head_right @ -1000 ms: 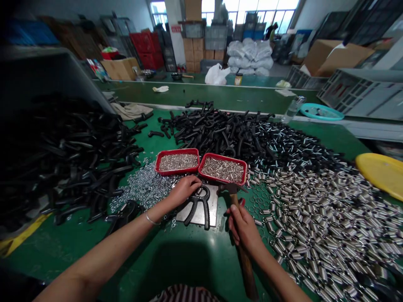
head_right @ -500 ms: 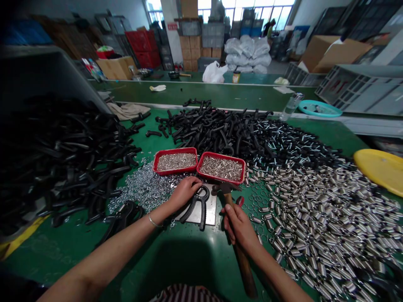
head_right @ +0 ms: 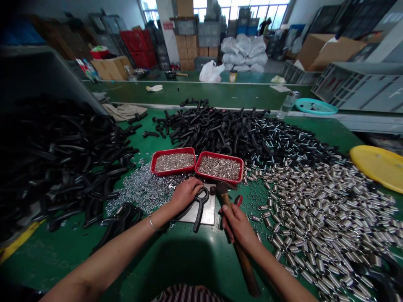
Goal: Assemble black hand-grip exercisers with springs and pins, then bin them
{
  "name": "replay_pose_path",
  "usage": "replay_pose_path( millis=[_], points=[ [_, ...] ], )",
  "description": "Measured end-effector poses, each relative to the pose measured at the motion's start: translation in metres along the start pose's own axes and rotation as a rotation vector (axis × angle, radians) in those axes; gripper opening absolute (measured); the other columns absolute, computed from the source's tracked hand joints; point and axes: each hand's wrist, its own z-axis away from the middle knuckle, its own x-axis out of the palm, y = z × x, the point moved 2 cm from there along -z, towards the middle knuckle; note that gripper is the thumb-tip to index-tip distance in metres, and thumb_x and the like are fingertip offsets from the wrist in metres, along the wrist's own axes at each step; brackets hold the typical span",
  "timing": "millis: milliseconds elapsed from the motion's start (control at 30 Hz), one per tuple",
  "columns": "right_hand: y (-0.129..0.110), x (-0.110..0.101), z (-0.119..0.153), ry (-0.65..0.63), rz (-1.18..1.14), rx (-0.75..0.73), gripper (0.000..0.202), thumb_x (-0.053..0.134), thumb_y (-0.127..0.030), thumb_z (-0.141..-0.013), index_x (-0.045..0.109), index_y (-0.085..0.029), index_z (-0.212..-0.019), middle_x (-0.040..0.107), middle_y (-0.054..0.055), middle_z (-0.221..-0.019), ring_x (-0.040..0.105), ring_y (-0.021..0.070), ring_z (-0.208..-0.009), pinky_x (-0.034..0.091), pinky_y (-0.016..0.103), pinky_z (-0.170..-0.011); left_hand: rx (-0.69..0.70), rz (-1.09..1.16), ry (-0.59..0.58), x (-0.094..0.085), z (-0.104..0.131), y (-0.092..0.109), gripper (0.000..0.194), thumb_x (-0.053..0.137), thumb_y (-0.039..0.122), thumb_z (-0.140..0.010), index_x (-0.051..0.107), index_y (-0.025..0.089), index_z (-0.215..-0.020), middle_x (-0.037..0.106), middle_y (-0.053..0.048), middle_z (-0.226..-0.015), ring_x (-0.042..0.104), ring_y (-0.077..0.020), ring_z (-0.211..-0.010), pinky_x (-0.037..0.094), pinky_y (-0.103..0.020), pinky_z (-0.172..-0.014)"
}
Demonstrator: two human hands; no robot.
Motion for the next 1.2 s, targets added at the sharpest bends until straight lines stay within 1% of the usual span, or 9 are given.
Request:
replay_pose_path(
  millis=[167, 400, 500, 567, 633, 767, 867, 1000, 1200],
  points=[
    [0.001, 0.000, -0.003, -0.004, 0.004, 0.014, 0.047, 0.054, -0.066, -0.087, 0.052, -0.020, -0.096, 0.060, -0.007, -0.057, 0.035, 0.0042, -0.027, 0.028, 0.015, -0.024, 0.032, -0.019, -0.006, 0.003, 0.001, -0.001, 0.018, 0.052, 0.026, -0.098, 0.068, 0.019, -0.097, 0.070, -0.006, -0.099, 0.065, -0.0202, -0.094, 0.048, -0.031, -0.089],
    [0.001, -0.001, -0.001, -0.012, -0.023, 0.002, 0.046, 0.053, -0.065, -0.087, 0.051, -0.020, -0.095, 0.061, -0.008, -0.058, 0.036, 0.0039, -0.027, 0.027, 0.015, -0.025, 0.042, 0.043, 0.002, 0.006, 0.001, -0.004, 0.019, 0.051, 0.027, -0.098, 0.068, 0.018, -0.097, 0.069, -0.006, -0.099, 0.065, -0.0200, -0.095, 0.047, -0.032, -0.089],
    [0.003, -0.002, -0.001, -0.006, -0.022, 0.002, 0.044, 0.053, -0.063, -0.089, 0.050, -0.020, -0.095, 0.060, -0.008, -0.058, 0.037, 0.0041, -0.026, 0.027, 0.015, -0.025, 0.061, 0.013, -0.002, 0.007, 0.000, -0.001, 0.018, 0.051, 0.027, -0.099, 0.068, 0.018, -0.098, 0.069, -0.006, -0.098, 0.065, -0.0199, -0.094, 0.047, -0.032, -0.089],
    [0.004, -0.002, -0.001, -0.004, -0.025, 0.009, 0.043, 0.052, -0.063, -0.089, 0.050, -0.020, -0.096, 0.060, -0.008, -0.057, 0.036, 0.0043, -0.026, 0.026, 0.015, -0.025, 0.089, -0.046, -0.008, 0.008, 0.000, 0.001, 0.018, 0.051, 0.027, -0.099, 0.067, 0.018, -0.099, 0.069, -0.006, -0.097, 0.064, -0.0202, -0.092, 0.047, -0.032, -0.087],
    [0.006, -0.003, 0.000, 0.002, -0.027, 0.020, 0.044, 0.052, -0.063, -0.089, 0.050, -0.020, -0.096, 0.059, -0.008, -0.057, 0.036, 0.0045, -0.026, 0.025, 0.016, -0.025, 0.155, -0.167, -0.012, 0.011, 0.000, 0.002, 0.020, 0.049, 0.027, -0.100, 0.066, 0.017, -0.098, 0.068, -0.007, -0.095, 0.063, -0.0218, -0.091, 0.047, -0.035, -0.086],
    [0.007, -0.007, 0.001, 0.003, -0.012, 0.029, 0.045, 0.053, -0.064, -0.088, 0.049, -0.021, -0.095, 0.060, -0.008, -0.058, 0.037, 0.0048, -0.027, 0.026, 0.016, -0.025, 0.413, -0.457, -0.041, 0.016, 0.002, 0.007, 0.022, 0.044, 0.017, -0.099, 0.064, 0.014, -0.094, 0.066, -0.010, -0.091, 0.060, -0.0253, -0.088, 0.045, -0.041, -0.085],
    [0.007, -0.010, 0.000, -0.003, 0.015, 0.023, 0.043, 0.052, -0.063, -0.089, 0.048, -0.021, -0.096, 0.060, -0.008, -0.059, 0.038, 0.0052, -0.026, 0.027, 0.016, -0.024, 0.549, -0.557, -0.048, 0.015, 0.003, 0.011, 0.021, 0.043, 0.011, -0.097, 0.063, 0.012, -0.091, 0.064, -0.010, -0.086, 0.058, -0.0250, -0.083, 0.045, -0.041, -0.082],
    [0.001, -0.013, 0.001, -0.016, 0.075, 0.015, 0.040, 0.050, -0.062, -0.090, 0.047, -0.022, -0.095, 0.061, -0.008, -0.061, 0.038, 0.0050, -0.026, 0.026, 0.016, -0.024, 0.636, -0.621, -0.042, 0.013, 0.003, 0.015, 0.024, 0.040, 0.009, -0.097, 0.061, 0.013, -0.086, 0.060, -0.009, -0.082, 0.056, -0.0241, -0.079, 0.044, -0.040, -0.078],
    [-0.012, -0.014, 0.006, -0.024, 0.232, -0.002, 0.039, 0.048, -0.062, -0.090, 0.043, -0.023, -0.090, 0.060, -0.007, -0.062, 0.038, 0.0048, -0.028, 0.029, 0.017, -0.025, 0.677, -0.665, -0.103, 0.013, 0.000, 0.017, 0.023, 0.041, 0.010, -0.097, 0.062, 0.012, -0.090, 0.061, -0.010, -0.084, 0.057, -0.0248, -0.082, 0.044, -0.040, -0.079]
  ],
)
